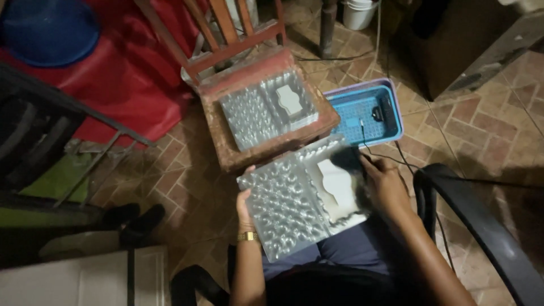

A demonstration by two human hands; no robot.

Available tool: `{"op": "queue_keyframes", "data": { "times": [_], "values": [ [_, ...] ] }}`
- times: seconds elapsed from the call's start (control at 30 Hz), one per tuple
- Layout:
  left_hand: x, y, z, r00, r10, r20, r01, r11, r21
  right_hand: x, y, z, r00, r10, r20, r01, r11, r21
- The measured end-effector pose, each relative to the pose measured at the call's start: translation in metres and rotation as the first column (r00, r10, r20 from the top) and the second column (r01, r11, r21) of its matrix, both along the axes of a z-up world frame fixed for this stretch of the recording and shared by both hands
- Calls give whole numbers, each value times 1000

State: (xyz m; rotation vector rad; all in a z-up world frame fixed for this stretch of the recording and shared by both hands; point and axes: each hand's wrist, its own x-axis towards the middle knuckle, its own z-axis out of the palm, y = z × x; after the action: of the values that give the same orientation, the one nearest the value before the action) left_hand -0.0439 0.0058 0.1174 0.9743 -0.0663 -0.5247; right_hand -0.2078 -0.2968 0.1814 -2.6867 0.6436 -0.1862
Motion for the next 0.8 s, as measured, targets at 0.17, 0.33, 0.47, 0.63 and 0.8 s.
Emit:
{"op": "queue_keyframes", "data": {
  "times": [0.17,0.33,0.47,0.63,0.8],
  "values": [
    [-2,10,1,1000,28,11,-27,999,-32,-47,-13,-40,999,18,-27,-19,1000,-22],
    [2,-1,-1,1000,10,21,-8,997,-80,-30,-24,-29,999,39,-5,-38,994,99],
    [5,5,4,999,23,35,-19,995,-102,15,-25,-10,995,104,0,-104,994,19],
    [6,10,4,999,36,37,-31,990,-140,36,-39,-62,985,162,62,-160,987,-31],
    [8,8,-1,999,44,29,-38,981,-188,-9,-21,-41,999,48,1,-47,989,140]
  ]
}}
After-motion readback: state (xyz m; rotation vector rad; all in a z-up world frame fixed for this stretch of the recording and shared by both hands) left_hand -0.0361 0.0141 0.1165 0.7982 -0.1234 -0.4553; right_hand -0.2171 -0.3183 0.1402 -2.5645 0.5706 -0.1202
